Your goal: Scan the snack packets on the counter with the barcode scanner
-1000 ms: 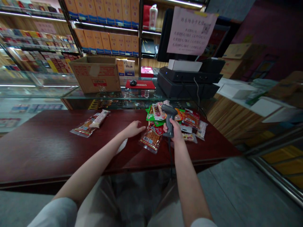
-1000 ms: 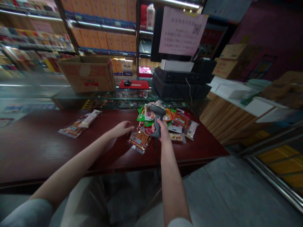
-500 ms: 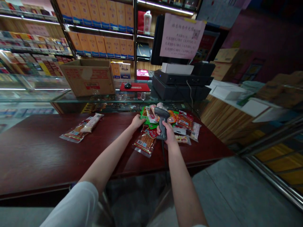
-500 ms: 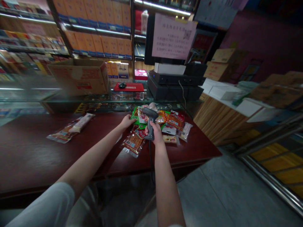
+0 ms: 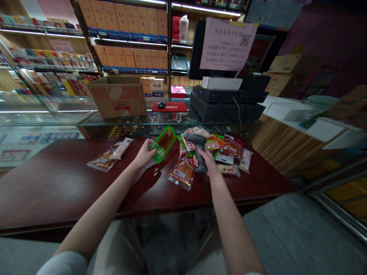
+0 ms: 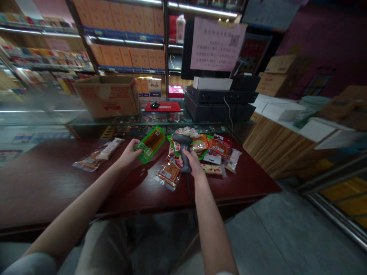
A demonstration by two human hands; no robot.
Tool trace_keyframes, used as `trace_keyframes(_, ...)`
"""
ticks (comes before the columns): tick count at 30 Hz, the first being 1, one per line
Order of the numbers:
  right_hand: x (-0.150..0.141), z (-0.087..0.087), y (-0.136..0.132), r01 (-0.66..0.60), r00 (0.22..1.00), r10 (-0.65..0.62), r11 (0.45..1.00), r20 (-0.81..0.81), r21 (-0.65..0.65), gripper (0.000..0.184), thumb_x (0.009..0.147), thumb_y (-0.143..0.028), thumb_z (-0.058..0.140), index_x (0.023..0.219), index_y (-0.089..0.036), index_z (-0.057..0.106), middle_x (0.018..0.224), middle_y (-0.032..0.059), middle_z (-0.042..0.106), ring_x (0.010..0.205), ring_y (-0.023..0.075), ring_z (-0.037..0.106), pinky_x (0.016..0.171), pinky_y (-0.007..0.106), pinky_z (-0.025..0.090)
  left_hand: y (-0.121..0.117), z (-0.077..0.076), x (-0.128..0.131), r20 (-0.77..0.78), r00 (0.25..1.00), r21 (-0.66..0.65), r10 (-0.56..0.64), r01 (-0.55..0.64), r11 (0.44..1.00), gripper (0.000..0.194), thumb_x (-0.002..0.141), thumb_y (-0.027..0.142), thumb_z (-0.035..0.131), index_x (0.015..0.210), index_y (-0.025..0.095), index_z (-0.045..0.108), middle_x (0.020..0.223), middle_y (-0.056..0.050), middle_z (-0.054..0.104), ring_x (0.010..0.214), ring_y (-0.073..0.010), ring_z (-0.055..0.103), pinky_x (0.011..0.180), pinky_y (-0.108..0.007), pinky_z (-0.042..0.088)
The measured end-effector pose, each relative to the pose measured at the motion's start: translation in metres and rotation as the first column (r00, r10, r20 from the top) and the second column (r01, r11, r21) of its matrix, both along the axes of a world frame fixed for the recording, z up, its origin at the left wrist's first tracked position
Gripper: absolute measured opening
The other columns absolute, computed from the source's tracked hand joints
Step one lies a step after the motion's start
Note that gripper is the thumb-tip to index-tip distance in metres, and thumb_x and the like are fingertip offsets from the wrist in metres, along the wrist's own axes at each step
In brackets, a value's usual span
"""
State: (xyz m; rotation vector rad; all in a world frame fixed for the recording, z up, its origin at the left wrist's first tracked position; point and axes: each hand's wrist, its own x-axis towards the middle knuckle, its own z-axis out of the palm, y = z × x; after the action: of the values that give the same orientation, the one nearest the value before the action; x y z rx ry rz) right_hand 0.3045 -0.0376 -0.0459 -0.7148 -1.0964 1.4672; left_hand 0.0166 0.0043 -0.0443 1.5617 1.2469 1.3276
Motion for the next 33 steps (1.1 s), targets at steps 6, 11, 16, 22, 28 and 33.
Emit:
trace_keyframes(6,-0.003,0.003,-0.003,-0.075,0.995,0.074,0.997,0.072,0.014,0.038,0.079,-0.050,0.067,0.092,-0.022,0.043,0.047,-0.0092,0.050,0.038,0.0086,0.043,0.041,0.020,0.031,-0.016,-0.008,-0.013,-0.015,1.000,-0.038,-0.012,0.011,0.999,0.029,0.065,0.027,0.064,0.090,0.020,0.049,0.079,0.002,0.056,0.072,-0.0138,0.055,0.066,-0.026,0.047)
trace_keyframes(11,-0.004,0.001,-0.003,-0.075,0.993,0.074,0.997,0.094,-0.002,0.040,0.077,-0.049,0.069,0.093,-0.023,0.043,0.048,-0.0097,0.050,0.039,0.0081,0.042,0.041,0.020,0.032,-0.025,0.001,-0.011,-0.027,0.999,-0.064,-0.028,0.027,0.998,0.028,0.066,0.026,0.063,0.090,0.021,0.050,0.079,0.003,0.056,0.072,-0.0141,0.056,0.065,-0.026,0.048)
trace_keyframes(16,-0.004,0.002,-0.004,-0.058,0.994,0.059,0.998,0.091,-0.013,0.039,0.079,-0.048,0.067,0.093,-0.022,0.043,0.047,-0.0092,0.050,0.039,0.0087,0.043,0.041,0.020,0.031,-0.035,0.012,-0.015,-0.104,0.995,-0.086,0.014,-0.023,0.996,0.028,0.064,0.024,0.060,0.089,0.021,0.049,0.079,0.003,0.057,0.070,-0.0144,0.057,0.066,-0.027,0.048)
trace_keyframes(22,-0.002,0.004,-0.003,-0.038,0.998,0.039,0.999,0.055,-0.020,0.037,0.079,-0.048,0.066,0.092,-0.022,0.044,0.047,-0.0087,0.051,0.038,0.0092,0.044,0.040,0.020,0.031,-0.036,0.027,-0.063,-0.464,0.813,0.032,0.353,-0.382,0.923,0.039,0.066,0.024,0.057,0.105,0.023,0.053,0.083,-0.002,0.063,0.079,-0.0232,0.062,0.075,-0.035,0.049)
trace_keyframes(28,0.003,0.001,0.001,0.031,0.999,-0.031,0.999,-0.044,-0.013,0.037,0.078,-0.047,0.067,0.087,-0.024,0.040,0.047,-0.0087,0.049,0.039,0.0095,0.044,0.040,0.020,0.030,-0.039,0.033,-0.110,-0.829,0.386,0.069,0.405,-0.647,0.759,0.040,0.079,0.037,0.053,0.114,0.020,0.058,0.099,-0.015,0.069,0.092,-0.0373,0.064,0.077,-0.046,0.048)
trace_keyframes(33,0.009,0.006,0.002,0.154,0.976,-0.149,0.988,-0.156,0.022,0.034,0.075,-0.045,0.069,0.091,-0.023,0.048,0.057,-0.0059,0.052,0.042,0.0087,0.042,0.039,0.021,0.032,-0.041,0.027,-0.094,-0.864,0.100,0.349,0.494,-0.588,0.730,0.035,0.085,0.026,0.043,0.114,0.011,0.058,0.132,-0.024,0.054,0.125,-0.0432,0.045,0.098,-0.057,0.037)
